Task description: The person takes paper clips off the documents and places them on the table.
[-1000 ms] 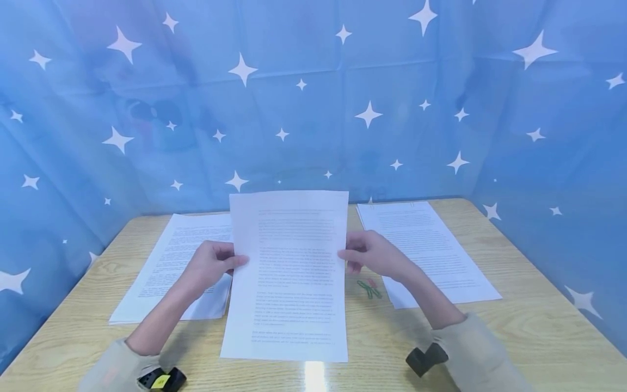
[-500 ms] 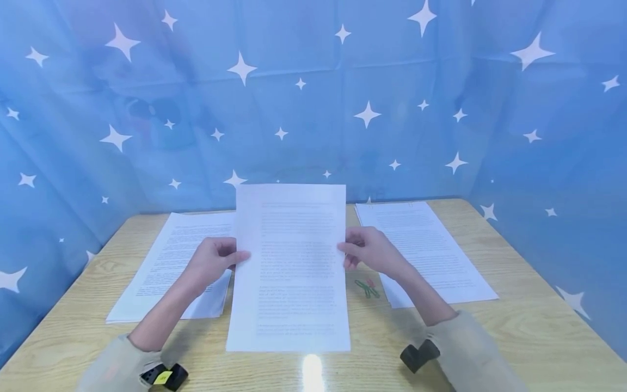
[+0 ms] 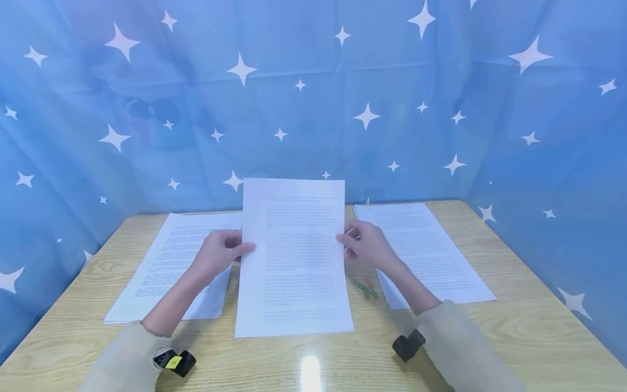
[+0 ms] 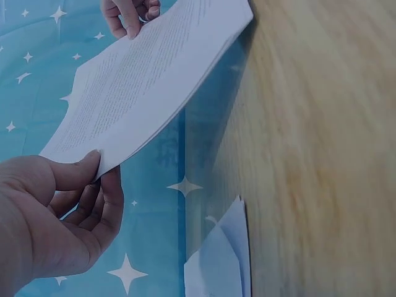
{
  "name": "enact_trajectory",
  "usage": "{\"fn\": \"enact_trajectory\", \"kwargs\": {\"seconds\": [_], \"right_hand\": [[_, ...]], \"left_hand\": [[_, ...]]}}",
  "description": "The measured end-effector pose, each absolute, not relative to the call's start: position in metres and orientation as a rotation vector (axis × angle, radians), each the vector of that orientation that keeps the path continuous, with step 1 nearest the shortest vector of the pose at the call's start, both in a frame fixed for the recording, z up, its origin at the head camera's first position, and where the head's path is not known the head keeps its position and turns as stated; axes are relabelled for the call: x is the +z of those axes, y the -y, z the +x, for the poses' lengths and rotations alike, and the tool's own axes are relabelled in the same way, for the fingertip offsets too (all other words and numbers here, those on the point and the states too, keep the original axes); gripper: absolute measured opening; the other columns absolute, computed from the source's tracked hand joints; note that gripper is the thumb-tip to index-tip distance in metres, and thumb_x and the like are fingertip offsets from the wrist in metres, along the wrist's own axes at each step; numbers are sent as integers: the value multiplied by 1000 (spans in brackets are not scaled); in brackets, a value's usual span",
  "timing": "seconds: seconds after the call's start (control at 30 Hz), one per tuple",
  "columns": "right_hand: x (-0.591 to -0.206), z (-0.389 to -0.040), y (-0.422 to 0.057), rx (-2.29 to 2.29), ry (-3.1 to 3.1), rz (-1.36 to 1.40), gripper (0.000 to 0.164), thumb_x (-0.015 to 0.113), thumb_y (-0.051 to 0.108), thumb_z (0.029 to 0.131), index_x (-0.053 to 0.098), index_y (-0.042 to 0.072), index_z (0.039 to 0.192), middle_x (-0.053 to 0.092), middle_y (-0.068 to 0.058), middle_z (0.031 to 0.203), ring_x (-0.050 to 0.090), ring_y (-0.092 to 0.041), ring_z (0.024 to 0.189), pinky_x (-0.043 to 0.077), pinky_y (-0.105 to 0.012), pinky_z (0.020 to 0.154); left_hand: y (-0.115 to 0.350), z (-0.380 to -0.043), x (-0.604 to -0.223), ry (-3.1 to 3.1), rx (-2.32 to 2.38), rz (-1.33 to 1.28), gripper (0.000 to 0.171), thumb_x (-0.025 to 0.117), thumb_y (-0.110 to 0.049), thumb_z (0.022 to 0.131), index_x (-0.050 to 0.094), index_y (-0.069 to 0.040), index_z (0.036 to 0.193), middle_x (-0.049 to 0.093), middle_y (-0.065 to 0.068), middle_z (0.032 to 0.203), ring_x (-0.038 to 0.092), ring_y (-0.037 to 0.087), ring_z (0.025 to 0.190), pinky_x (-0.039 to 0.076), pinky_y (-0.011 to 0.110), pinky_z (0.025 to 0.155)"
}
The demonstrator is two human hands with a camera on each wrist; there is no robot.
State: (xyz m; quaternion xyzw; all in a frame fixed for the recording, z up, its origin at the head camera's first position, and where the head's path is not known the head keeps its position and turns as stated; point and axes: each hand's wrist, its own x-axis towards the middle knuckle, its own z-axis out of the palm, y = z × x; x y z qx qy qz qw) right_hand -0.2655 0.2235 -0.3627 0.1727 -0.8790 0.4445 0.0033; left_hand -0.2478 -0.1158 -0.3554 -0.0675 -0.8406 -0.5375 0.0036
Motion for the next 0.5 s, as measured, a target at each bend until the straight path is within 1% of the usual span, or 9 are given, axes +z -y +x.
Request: {"fn": "enact_trajectory", "kwargs": {"seconds": [0.1,0.2,0.3,0.4,0.5], "right_hand": [[-365,-271,-221,1301,2790,530,16,63,17,102,59,3,98,65,-9,73,67,-31,65,56,-37,60],[-366,-275,-218,1219,2831,525,15,62,17,102,57,4,97,66,-9,72,64,-28,61,50,-33,56],[-366,-278,-215,1194,2862,521,15,61,16,103,56,4,97,66,-11,72,63,-27,59,48,-32,55],[-365,-280,-212,1189,2885,510,14,60,15,103,55,2,99,65,-11,71,63,-27,59,48,-31,55],[-364,-282,-210,1178,2909,494,13,59,13,103,54,1,100,64,-11,69,62,-27,59,49,-31,56]], "left_hand": [[117,-253,-358,2644,-1661,-182,13,74,-8,93,75,1,101,71,7,83,63,17,70,56,47,76],[118,-258,-361,2667,-1628,-145,14,74,-9,93,75,1,102,71,8,83,62,18,71,55,37,70],[118,-263,-362,2694,-1595,-104,14,74,-10,93,75,0,102,69,8,82,60,20,72,49,29,64],[116,-266,-363,2713,-1568,-78,14,74,-11,93,75,1,101,67,8,80,58,22,72,45,26,62],[114,-270,-363,2724,-1558,-61,14,74,-11,93,75,1,100,67,8,79,59,24,72,45,26,61]]}}
